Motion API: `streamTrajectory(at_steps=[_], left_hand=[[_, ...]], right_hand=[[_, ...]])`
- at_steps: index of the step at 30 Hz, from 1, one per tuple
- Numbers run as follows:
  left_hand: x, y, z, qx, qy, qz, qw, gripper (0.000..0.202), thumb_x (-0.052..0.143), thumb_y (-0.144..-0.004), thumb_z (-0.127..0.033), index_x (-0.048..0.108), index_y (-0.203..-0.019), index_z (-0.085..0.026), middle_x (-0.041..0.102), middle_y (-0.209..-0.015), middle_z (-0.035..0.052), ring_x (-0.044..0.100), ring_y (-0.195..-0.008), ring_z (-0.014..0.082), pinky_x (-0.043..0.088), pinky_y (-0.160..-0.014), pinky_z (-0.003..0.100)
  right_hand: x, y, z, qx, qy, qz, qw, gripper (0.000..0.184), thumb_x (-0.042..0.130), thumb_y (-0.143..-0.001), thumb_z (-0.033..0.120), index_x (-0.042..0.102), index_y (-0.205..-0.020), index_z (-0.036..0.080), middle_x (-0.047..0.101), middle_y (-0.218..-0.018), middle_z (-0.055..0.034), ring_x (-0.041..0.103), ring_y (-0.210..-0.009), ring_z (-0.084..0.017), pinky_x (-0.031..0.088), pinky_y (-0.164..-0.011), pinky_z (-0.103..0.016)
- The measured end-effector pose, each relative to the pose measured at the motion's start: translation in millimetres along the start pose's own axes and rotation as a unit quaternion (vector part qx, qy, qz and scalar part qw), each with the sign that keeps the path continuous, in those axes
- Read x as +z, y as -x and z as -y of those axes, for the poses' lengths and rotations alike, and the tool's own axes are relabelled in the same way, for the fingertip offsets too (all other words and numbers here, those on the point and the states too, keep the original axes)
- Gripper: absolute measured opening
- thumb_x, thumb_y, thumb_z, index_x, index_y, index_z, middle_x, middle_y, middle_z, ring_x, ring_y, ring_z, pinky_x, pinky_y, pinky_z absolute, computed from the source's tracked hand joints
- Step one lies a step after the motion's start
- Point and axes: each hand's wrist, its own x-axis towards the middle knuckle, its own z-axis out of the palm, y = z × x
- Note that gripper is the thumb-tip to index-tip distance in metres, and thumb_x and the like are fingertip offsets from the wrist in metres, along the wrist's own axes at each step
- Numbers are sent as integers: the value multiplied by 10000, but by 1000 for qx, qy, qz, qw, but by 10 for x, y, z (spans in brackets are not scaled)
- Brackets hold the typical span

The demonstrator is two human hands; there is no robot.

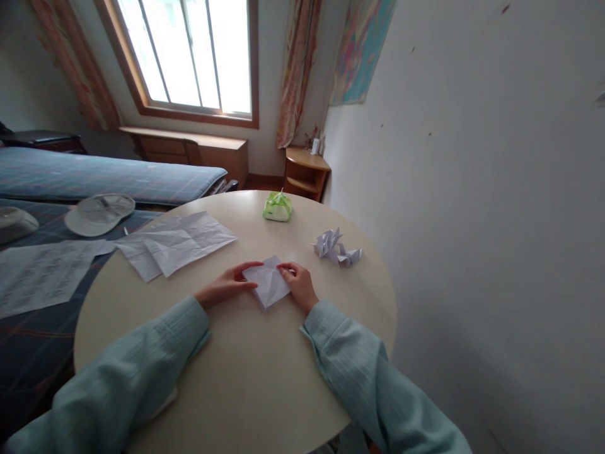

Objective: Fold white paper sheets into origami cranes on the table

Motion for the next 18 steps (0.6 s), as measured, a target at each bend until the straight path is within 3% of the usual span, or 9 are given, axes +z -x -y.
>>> streamTrajectory(at_steps=[5,18], left_hand=[[-40,3,-31,-23,47,37,998,809,772,-498,-212,439,-1235,-193,602,-973,56,568,-864,170,449,-765,274],[-88,-54,59,-27,91,41,995,745,766,-525,-231,469,-1207,-184,594,-1048,78,565,-929,191,445,-811,299]], right_hand=[[-17,-57,-3,12,-24,-5,1000,297,542,-677,371,657,-832,145,656,-804,-57,554,-676,-138,420,-565,-232],[-63,7,69,4,-35,25,999,301,566,-664,377,608,-864,156,621,-873,-45,543,-734,-140,425,-620,-240]])
